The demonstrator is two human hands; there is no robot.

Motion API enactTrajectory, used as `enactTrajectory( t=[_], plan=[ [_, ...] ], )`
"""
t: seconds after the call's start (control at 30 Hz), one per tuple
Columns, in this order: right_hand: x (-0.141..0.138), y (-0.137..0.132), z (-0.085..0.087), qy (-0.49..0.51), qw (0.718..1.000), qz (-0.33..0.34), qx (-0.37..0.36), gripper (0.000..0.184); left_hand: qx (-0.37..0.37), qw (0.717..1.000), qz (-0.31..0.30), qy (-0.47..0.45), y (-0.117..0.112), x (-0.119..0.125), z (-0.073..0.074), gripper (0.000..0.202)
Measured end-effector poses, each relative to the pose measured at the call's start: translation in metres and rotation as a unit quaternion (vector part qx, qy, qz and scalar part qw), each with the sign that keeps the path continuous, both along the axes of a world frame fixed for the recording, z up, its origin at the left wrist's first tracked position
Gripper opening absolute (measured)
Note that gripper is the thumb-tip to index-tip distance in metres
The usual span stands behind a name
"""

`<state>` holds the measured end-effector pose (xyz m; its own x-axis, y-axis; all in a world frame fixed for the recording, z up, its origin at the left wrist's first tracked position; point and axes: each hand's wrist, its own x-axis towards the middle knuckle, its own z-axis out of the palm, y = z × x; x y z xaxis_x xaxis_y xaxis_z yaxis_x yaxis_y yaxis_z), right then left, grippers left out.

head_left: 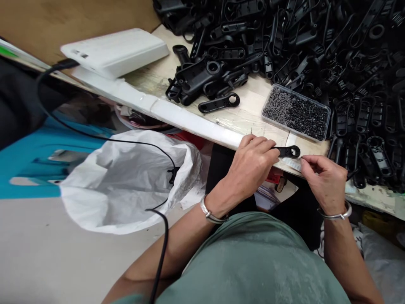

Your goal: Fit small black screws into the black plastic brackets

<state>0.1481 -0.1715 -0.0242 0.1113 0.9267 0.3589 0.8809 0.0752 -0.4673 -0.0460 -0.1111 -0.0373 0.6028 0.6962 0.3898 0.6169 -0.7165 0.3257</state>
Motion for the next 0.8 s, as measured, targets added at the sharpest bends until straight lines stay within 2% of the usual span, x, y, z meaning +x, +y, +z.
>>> enactTrajectory(
  t=[0.13,0.33,0.57,0.8],
  plan=[
    [0.001,-0.002,-0.002,0.014,1.000,0.000,-0.002,0.014,-0.026,0.999,-0.010,-0.015,0.009,0.010,0.010,0.016],
    [0.000,-0.002,-0.001,0.029,1.000,-0.001,-0.007,0.013,-0.087,0.994,-0.037,0.050,0.024,0.037,0.016,0.016],
    [0.000,-0.001,-0.003,0.023,1.000,0.007,-0.008,0.014,-0.082,0.995,-0.045,0.027,0.022,0.042,0.005,0.022],
    [-0.002,0.002,-0.006,0.025,0.999,0.024,0.012,0.013,-0.006,0.999,-0.047,-0.016,0.016,0.044,-0.008,0.025]
  ],
)
